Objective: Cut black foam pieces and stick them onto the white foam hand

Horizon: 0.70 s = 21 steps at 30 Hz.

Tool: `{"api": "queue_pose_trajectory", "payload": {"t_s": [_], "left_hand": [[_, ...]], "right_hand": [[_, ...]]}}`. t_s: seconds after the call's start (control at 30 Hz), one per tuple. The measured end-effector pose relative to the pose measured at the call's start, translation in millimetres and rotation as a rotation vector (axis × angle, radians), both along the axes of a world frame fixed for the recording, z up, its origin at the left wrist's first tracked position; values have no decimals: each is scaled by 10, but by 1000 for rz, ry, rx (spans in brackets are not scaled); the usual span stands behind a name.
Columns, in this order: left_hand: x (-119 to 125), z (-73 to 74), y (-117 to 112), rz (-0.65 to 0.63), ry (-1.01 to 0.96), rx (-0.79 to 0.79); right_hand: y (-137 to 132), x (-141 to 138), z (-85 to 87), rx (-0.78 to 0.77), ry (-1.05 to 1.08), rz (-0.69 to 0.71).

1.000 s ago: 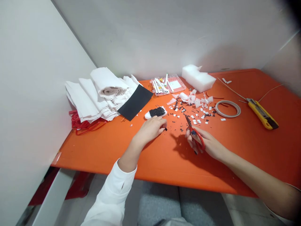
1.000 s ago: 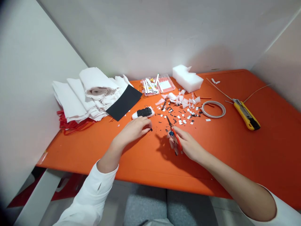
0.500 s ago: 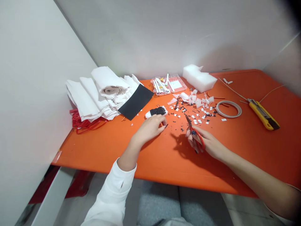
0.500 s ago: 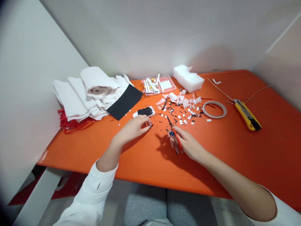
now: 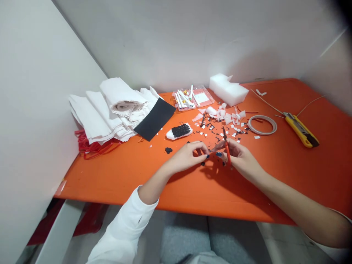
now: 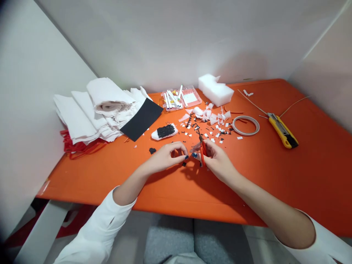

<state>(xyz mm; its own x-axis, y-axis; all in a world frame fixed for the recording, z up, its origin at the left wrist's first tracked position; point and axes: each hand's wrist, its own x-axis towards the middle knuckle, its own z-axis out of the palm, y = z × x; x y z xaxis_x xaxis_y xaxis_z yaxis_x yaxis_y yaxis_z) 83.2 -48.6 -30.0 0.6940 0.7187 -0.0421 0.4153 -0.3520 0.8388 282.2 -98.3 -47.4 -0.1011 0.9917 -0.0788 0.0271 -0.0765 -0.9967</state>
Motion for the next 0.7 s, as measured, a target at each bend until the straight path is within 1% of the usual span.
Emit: {"api": "queue_pose_trajectory", "payload": {"t_s": [0.1, 0.13, 0.2, 0.27, 0.33, 0.43, 0.57, 0.7], "left_hand": [[-59, -15, 46, 25, 87, 137], [-81, -18, 63, 9, 126, 185], [-117, -21, 91, -70, 211, 256], [-135, -21, 106, -159, 289, 293], [-134, -20, 105, -203, 348, 318], [-121, -24, 89, -219, 380, 350], [-109, -43, 66, -241, 373, 392], [-95, -46, 59, -221, 418, 465]], "right_hand": [[10, 8, -13, -1, -22, -15], [11, 9, -17, -14, -31, -16], [10, 9, -20, -55, -49, -13], [7, 7, -15, -80, -64, -9], [7, 5, -9, -73, -69, -18], [13, 1, -7, -68, -58, -31], [20, 4, -14, -69, -51, -21], [11, 11, -11, -69, -52, -22]]}}
